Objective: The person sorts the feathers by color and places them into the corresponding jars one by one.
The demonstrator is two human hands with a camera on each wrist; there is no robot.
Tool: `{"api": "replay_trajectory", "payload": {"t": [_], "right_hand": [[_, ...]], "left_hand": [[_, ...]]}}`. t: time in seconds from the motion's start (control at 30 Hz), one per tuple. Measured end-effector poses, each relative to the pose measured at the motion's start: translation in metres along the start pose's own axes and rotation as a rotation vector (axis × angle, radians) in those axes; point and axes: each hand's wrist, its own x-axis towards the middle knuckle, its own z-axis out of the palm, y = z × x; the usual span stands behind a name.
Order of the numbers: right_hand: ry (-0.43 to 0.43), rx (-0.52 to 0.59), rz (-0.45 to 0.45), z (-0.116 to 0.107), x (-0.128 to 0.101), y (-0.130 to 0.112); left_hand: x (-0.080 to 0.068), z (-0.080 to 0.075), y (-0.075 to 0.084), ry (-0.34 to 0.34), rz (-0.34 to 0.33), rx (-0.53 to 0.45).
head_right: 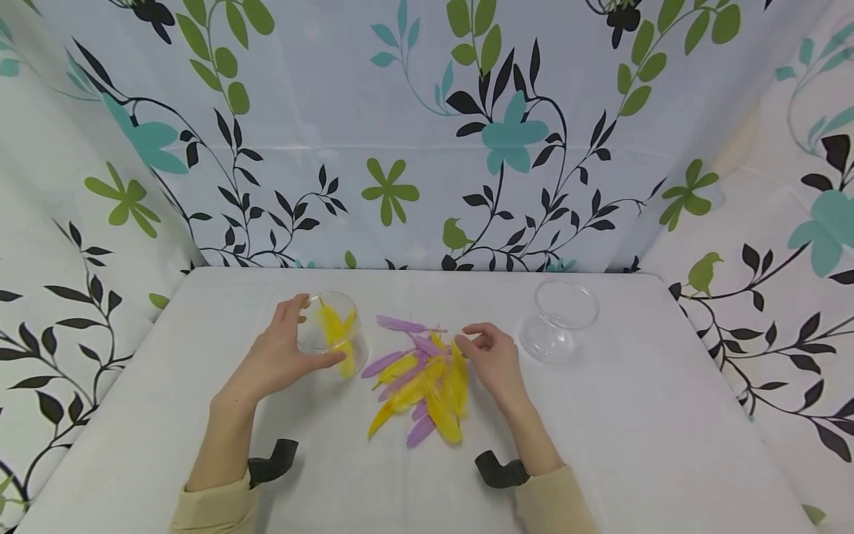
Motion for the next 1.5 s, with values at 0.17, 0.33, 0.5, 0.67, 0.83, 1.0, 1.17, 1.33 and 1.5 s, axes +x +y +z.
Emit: {"api": "replay_trajectory", "payload": {"t": [0.17,0.33,0.5,0.67,0.83,1.0,1.17,1.33,1.5], "right_hand": [[-0.1,-0.163,-0.011,-0.007,0.0,0.007],[-0.178,-0.264,-0.012,-0.009,-0.002,0.012],[-0.158,-0.257,0.004,-0.002,0.001,0.018],[-0.096,-0.246,0.027,0.008,0.007,0.024],[-0.041,-0.311,0.016,0.016,0.01,0.026],[-0.02,-0.347,0.0,0.02,0.011,0.026],[-0.024,-0.343,-0.023,0.021,0.011,0.025],[-0.038,-0.325,-0.03,0.019,0.011,0.025],[-0.026,-0.264,-0.027,0.011,0.012,0.023]], "left_hand": [[0.0,-0.001,0.0,0.002,0.005,0.001],[0.001,-0.003,-0.001,0.011,0.005,0.01],[0.001,-0.004,-0.001,0.001,-0.002,0.012],[0.0,-0.003,-0.001,-0.001,-0.008,0.012],[-0.001,-0.002,-0.001,-0.005,-0.012,0.008],[-0.001,-0.001,0.0,-0.01,-0.015,0.004],[-0.001,-0.001,0.0,-0.006,-0.011,0.005],[-0.002,-0.001,0.002,-0.006,-0.011,0.0],[-0.002,-0.001,0.002,-0.002,-0.009,-0.004]]}}
